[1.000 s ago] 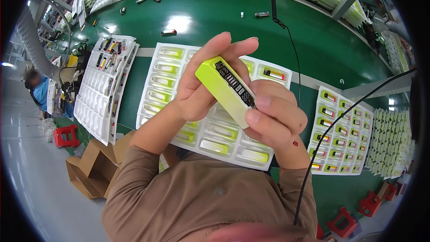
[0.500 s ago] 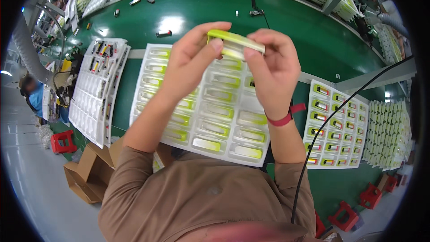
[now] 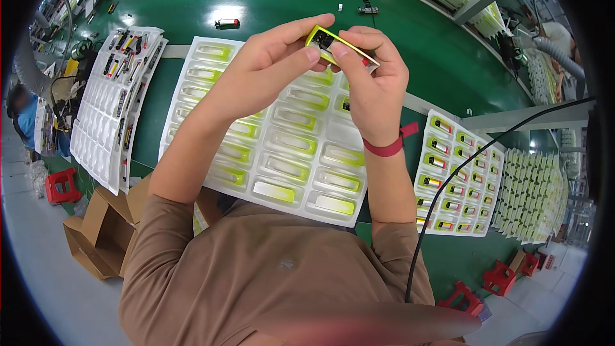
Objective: The person assembles electronic components into plastic housings by hand, then places the completed housings into an assembly tray.
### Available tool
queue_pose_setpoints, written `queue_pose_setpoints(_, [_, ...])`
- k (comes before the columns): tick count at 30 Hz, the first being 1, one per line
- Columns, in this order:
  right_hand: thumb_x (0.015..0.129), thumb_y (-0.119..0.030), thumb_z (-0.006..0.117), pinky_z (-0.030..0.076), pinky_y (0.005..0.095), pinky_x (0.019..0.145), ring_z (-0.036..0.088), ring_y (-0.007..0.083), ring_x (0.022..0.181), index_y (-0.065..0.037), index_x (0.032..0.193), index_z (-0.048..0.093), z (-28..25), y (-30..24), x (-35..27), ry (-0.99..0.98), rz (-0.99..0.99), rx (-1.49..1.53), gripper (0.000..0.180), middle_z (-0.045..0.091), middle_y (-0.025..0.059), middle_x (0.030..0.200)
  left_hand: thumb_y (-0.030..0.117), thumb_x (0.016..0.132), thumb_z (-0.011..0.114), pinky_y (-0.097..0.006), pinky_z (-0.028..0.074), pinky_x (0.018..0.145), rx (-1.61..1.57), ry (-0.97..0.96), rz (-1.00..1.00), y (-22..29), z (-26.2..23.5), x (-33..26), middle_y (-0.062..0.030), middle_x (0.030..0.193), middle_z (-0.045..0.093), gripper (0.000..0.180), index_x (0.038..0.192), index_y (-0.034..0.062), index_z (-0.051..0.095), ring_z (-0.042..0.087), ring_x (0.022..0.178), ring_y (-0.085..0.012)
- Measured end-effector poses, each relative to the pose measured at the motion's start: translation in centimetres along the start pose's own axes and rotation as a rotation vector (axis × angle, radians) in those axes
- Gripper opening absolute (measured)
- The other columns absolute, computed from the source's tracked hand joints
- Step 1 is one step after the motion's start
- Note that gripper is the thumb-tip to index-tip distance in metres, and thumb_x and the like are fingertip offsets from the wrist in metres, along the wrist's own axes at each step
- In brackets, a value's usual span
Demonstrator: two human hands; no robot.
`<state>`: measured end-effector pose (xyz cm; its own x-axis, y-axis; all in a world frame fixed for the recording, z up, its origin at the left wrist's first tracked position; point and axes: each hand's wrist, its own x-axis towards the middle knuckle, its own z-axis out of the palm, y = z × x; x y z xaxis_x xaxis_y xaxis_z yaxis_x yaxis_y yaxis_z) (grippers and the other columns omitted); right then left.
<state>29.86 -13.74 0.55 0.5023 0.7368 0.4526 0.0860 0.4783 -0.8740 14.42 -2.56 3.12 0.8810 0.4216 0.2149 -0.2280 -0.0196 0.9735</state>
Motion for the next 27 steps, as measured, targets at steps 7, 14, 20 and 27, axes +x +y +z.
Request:
queue_pose_setpoints(7, [0.092,-0.004,0.073,0.053,0.0263,0.081,0.064,0.0122,0.09,0.001,0.108,0.067,-0.3,0.5,0.8,0.023,0.177,0.001,0.017,0.066,0.0065,0.109,0.011,0.107,0.053,-0.031,0.052,0.101,0.058,0.117,-0.084,-0.9,0.2,0.1,-0.0104,0.133,0.064,0.046,0.151,-0.0025,0.048,0.064,0.116,-0.0157])
queue_pose_setpoints(14, [0.097,-0.005,0.066,0.057,0.0329,0.085,0.068,0.0168,0.096,0.001,0.121,0.062,-3.6,-0.6,1.2,-0.213,0.357,0.306,0.024,0.069,0.0095,0.11,0.015,0.105,0.058,-0.031,0.054,0.099,-0.449,0.077,-0.115,-1.8,-1.6,0.0,-0.0082,0.125,0.067,0.042,0.143,-0.0023,0.055,0.066,0.105,-0.0146])
queue_pose_setpoints(20, [0.094,-0.006,0.071,0.053,0.0247,0.075,0.066,0.0113,0.081,0.004,0.111,0.068,-4.5,-1.9,0.9,-0.124,0.325,0.198,0.019,0.07,0.0054,0.093,0.015,0.105,0.058,-0.031,0.053,0.098,-0.401,-0.027,-0.142,-2.0,-1.3,0.7,-0.0069,0.127,0.066,0.044,0.146,-0.0006,0.052,0.065,0.107,-0.014])
queue_pose_setpoints(27, [0.091,-0.011,0.071,0.049,0.0283,0.058,0.063,0.0152,0.057,0.002,0.1,0.071,-8.6,-1.0,-8.5,-0.009,0.431,-0.7,0.016,0.072,0.0115,0.075,0.013,0.092,0.069,-0.042,0.05,0.088,0.665,-0.352,0.121,-4.4,3.2,-2.6,-0.0098,0.103,0.065,0.014,0.105,0.0075,0.071,0.062,0.1,-0.0289])
